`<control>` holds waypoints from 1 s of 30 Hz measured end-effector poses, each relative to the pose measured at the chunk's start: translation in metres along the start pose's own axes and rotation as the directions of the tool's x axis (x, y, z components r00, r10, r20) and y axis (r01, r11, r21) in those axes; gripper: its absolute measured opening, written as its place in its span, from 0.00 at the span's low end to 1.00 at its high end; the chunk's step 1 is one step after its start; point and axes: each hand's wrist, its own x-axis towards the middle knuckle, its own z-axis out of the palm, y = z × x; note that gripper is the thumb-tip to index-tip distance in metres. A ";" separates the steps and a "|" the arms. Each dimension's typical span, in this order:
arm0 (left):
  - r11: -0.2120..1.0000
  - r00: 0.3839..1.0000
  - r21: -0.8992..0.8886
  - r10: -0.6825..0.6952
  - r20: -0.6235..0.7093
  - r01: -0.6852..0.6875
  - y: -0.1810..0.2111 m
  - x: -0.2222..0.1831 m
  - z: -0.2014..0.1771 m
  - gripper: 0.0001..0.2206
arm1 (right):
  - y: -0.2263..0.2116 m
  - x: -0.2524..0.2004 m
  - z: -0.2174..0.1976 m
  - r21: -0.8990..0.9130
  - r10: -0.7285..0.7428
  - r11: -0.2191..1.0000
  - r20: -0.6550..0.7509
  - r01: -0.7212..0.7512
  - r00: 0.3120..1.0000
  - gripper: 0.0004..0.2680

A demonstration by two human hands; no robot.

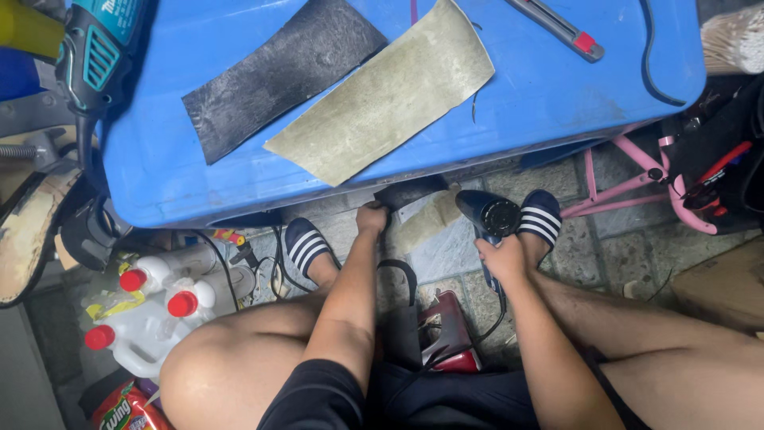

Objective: The person uses a heat gun to warm a black shoe sole piece and a beige backing, then presses them together. The person inspects the joined piece, folds it, and checks the bond.

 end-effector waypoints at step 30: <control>0.971 0.983 0.177 0.144 0.112 -0.163 -0.021 0.004 -0.032 0.14 | -0.014 -0.030 0.043 -0.135 -0.063 0.980 0.477 0.143 0.877 0.09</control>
